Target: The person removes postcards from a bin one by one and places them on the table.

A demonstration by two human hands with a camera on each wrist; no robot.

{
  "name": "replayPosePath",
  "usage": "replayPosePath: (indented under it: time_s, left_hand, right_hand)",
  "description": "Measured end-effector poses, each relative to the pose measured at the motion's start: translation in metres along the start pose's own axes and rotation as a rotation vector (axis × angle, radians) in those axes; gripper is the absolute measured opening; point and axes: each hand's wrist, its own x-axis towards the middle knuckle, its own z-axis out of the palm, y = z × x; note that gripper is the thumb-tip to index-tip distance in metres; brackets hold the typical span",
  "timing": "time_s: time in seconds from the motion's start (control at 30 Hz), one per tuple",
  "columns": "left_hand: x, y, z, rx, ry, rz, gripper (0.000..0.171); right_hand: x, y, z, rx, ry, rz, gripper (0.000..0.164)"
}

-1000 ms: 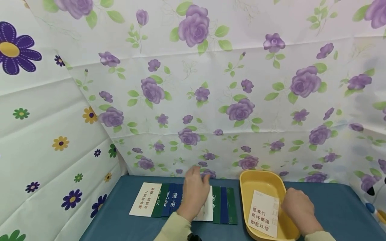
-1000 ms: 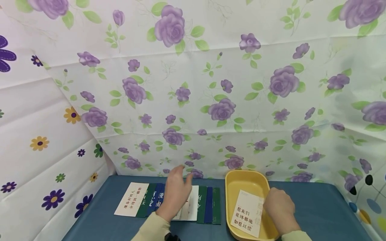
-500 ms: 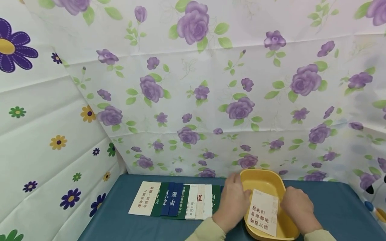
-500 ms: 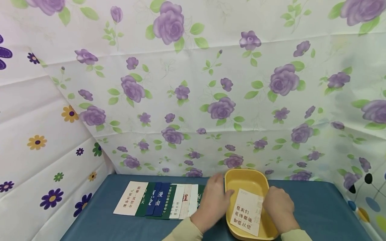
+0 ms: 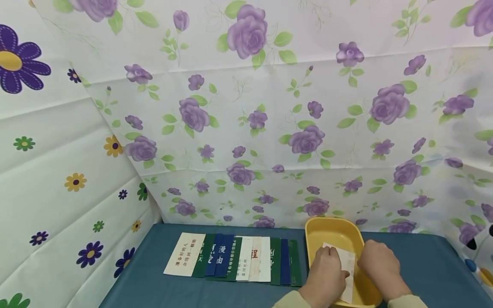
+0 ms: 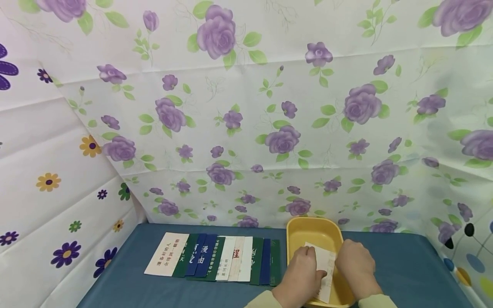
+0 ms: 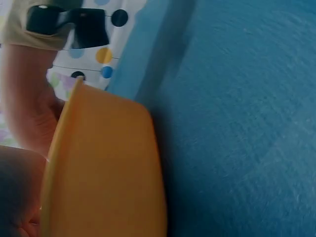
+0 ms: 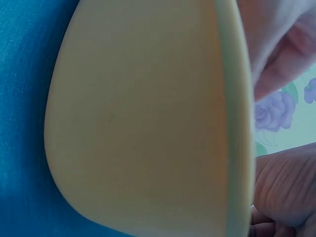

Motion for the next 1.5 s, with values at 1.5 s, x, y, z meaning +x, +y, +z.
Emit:
replayPosePath:
  time_s: [1.5]
  left_hand:
    - [0.010, 0.017, 0.029, 0.291, 0.069, -0.289, 0.041]
  right_hand:
    - [0.003, -0.001, 0.000, -0.009, -0.021, 0.039, 0.012]
